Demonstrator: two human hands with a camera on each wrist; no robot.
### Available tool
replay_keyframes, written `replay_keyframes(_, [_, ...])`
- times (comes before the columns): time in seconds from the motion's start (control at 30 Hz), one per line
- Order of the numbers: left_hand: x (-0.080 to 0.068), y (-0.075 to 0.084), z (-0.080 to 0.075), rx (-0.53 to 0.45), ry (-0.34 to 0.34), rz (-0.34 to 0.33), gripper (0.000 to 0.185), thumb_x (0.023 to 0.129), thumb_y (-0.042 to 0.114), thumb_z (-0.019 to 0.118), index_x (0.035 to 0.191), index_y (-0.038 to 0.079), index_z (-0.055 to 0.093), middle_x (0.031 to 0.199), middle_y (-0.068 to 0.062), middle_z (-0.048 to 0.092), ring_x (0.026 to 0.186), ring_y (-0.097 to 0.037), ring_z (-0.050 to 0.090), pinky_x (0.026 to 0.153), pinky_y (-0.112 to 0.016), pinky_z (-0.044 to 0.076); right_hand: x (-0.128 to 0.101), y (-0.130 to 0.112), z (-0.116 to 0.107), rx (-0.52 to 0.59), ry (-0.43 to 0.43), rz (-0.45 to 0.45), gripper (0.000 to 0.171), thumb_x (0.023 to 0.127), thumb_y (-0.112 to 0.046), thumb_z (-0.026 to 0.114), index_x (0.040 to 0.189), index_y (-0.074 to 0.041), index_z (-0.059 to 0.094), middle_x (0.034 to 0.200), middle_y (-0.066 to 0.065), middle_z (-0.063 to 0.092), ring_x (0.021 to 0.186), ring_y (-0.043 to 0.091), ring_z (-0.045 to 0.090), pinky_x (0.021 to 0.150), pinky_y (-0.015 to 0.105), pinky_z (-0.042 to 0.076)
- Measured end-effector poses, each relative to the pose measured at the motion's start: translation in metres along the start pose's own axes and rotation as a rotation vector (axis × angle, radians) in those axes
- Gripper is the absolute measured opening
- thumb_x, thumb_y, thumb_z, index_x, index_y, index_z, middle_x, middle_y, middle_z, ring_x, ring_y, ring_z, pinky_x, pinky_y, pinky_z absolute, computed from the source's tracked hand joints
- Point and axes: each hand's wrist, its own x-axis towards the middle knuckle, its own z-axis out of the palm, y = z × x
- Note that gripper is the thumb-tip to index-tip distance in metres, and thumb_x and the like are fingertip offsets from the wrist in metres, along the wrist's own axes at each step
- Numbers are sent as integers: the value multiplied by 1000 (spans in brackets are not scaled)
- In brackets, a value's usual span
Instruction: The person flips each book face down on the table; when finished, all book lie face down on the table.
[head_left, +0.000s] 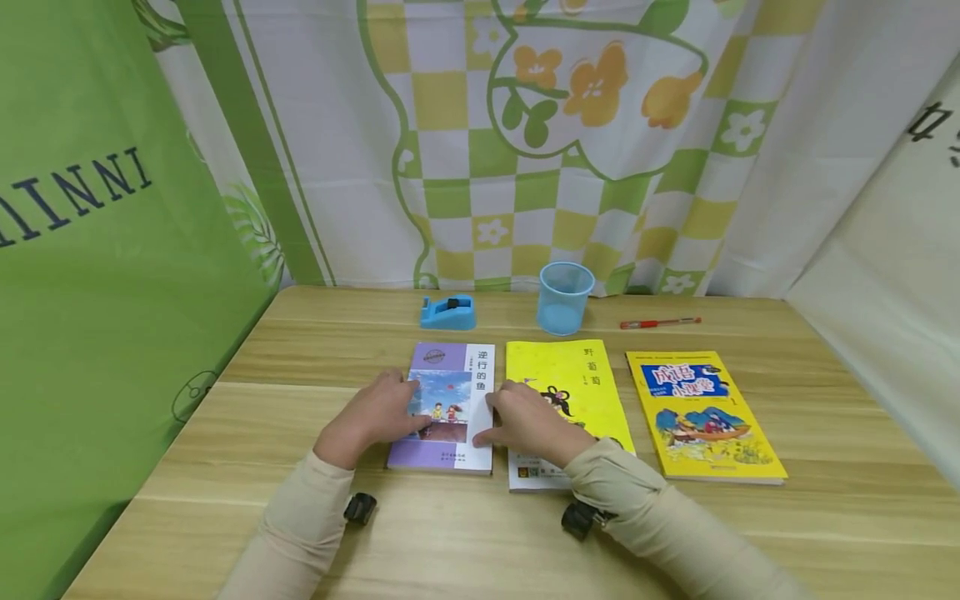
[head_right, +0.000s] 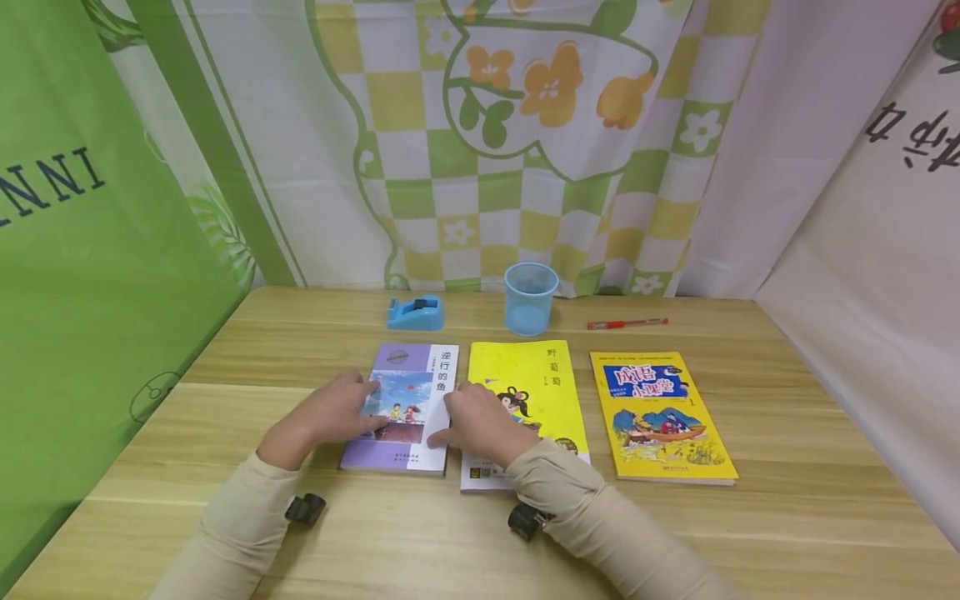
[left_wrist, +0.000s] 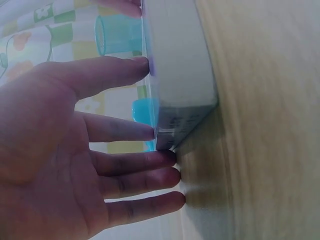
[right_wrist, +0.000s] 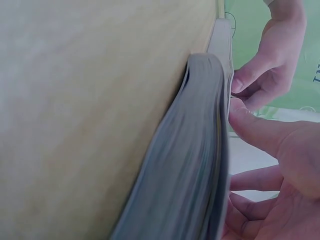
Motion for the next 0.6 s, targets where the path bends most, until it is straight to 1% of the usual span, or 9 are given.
replay_keyframes(0.13, [1,0,0,-15,3,9,61,91,35,72,132,-8,60,126,-29,59,112,-35,57,100,-51,48,0,0,0,-15,5,-10,45,78,-39,87,103,-3,74,72,0,53,70,15,49,62,25,39])
replay_keyframes(0.23, [1,0,1,-27,7,19,57,90,33,73,127,-9,62,120,-28,60,106,-34,57,97,-50,49,0,0,0,-23,4,-15,45,78,-38,86,104,-3,75,74,0,54,71,16,49,62,25,39])
replay_keyframes(0.3, [1,0,1,-40,8,19,54,90,32,74,123,-9,63,115,-26,60,102,-32,55,95,-50,49,-1,-1,0,-24,2,-16,46,78,-38,86,105,-2,75,75,1,55,72,16,49,63,25,40])
replay_keyframes(0.4, [1,0,2,-69,9,17,53,89,29,74,123,-9,63,107,-22,61,100,-31,53,95,-50,47,-1,-3,0,-24,-1,-9,48,78,-38,86,107,-2,75,78,1,57,72,16,50,62,25,41])
replay_keyframes(0.5, [0,0,2,-106,14,12,55,89,27,75,128,-10,61,110,-21,63,107,-34,53,102,-51,44,-1,-3,0,-27,-4,2,50,78,-38,87,110,-2,75,79,2,58,73,16,50,63,25,41])
replay_keyframes(0.6, [0,0,2,-147,12,-8,61,89,25,75,135,-10,56,122,-25,63,120,-40,52,111,-54,38,-1,-4,-1,-30,-8,6,49,78,-38,87,110,-2,75,79,2,58,74,16,50,64,25,41])
